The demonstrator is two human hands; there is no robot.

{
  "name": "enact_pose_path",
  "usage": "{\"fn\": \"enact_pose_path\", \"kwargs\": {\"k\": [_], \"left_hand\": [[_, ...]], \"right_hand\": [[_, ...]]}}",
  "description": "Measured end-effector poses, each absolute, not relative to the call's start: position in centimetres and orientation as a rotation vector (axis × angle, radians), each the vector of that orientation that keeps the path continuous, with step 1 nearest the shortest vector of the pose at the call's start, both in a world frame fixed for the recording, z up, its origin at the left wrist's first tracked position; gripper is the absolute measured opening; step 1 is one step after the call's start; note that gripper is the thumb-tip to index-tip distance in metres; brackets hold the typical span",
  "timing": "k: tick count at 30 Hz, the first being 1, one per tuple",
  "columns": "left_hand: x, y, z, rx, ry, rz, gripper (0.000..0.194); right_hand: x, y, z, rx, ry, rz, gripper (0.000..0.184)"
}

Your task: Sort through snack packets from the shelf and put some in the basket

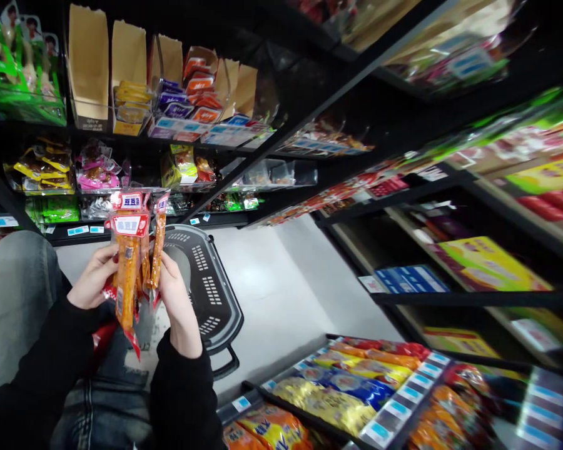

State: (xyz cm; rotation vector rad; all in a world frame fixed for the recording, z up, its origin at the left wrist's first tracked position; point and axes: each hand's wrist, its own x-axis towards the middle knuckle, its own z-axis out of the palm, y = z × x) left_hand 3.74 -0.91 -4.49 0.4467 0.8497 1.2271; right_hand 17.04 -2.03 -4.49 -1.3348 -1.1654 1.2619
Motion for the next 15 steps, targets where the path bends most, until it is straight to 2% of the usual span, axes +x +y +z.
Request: {"fn": "enact_pose_path", "kwargs": {"k": [5, 8, 10, 15], "left_hand": [[4.1, -0.9, -5.0, 0.469, 0.892, 1.249, 0.037], [4.3, -0.9, -5.4, 0.576, 0.913, 1.237, 0.035], [4.5, -0.8, -5.5, 0.654, 0.923, 1.209, 0.033], [5.0, -0.9, -5.3, 0.768, 0.904, 1.178, 0.029]], "right_hand": [[17.7, -2.2, -3.9, -1.664, -1.287, 1.085, 0.024], [17.7, -2.4, -3.2, -1.828, -1.272, 0.817, 0.015], [17.7, -2.6, -2.9, -1.776, -1.238, 0.671, 0.013], [17.7, -2.7, -3.5, -1.34, -1.124, 0.958, 0.031]]}}
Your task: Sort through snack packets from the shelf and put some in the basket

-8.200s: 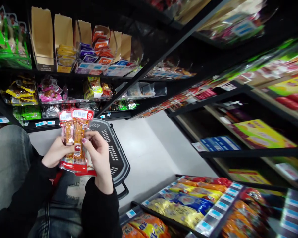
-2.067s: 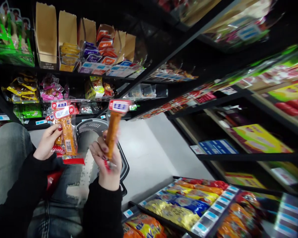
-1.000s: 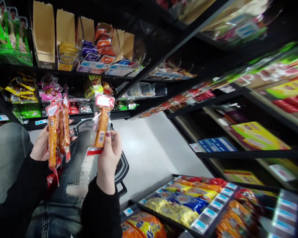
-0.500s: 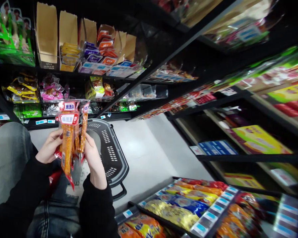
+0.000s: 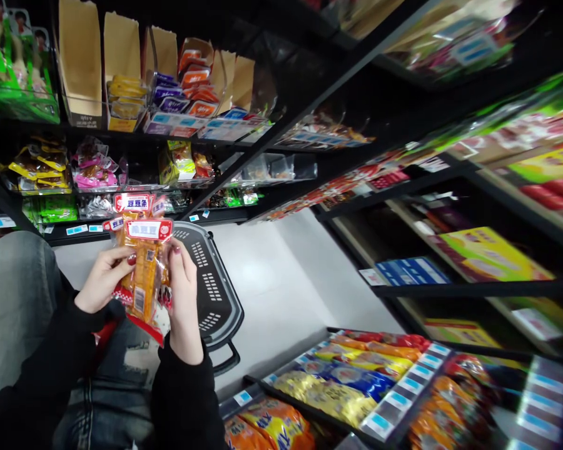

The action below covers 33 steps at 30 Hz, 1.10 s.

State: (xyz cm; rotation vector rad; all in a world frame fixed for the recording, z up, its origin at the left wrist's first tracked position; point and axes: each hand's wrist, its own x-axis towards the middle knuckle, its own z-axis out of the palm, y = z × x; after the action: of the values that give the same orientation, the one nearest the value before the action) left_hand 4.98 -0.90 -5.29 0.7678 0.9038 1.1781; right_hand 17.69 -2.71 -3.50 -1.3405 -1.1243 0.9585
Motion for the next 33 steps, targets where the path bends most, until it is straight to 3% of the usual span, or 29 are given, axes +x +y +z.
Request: {"fn": "enact_pose_path", "kwargs": {"k": [5, 11, 16, 21, 28, 33], "left_hand": [[5.0, -0.9, -5.2, 0.714, 0.905, 1.177, 0.028], [5.0, -0.5, -5.6, 0.506, 0.943, 1.166, 0.035], [5.3, -0.5, -5.8, 0.491, 0.966, 1.21, 0.034], [5.1, -0.6, -6.0, 0.631, 1.041, 1.274, 0.028], [4.8, -0.4, -6.9, 0.949, 1.067, 1.202, 0.033], [5.0, -0.3, -6.2, 1.205, 0.991, 1.257, 0.046]], "right_hand": [[17.8, -2.6, -3.9, -1.31, -1.283, 0.927, 0.03], [17.5, -2.6, -3.2, -1.523, -1.537, 0.545, 0.033], [17.7, -2.5, -3.7, -1.344, -1.306, 0.772, 0.031], [18.1, -3.2, -2.6, -1.114, -1.223, 1.029, 0.019], [17.5, -3.7, -2.4, -1.398, -1.245, 0.93, 0.006], [16.6, -3.3, -3.5, -1.522, -1.178, 0.762, 0.013]]}}
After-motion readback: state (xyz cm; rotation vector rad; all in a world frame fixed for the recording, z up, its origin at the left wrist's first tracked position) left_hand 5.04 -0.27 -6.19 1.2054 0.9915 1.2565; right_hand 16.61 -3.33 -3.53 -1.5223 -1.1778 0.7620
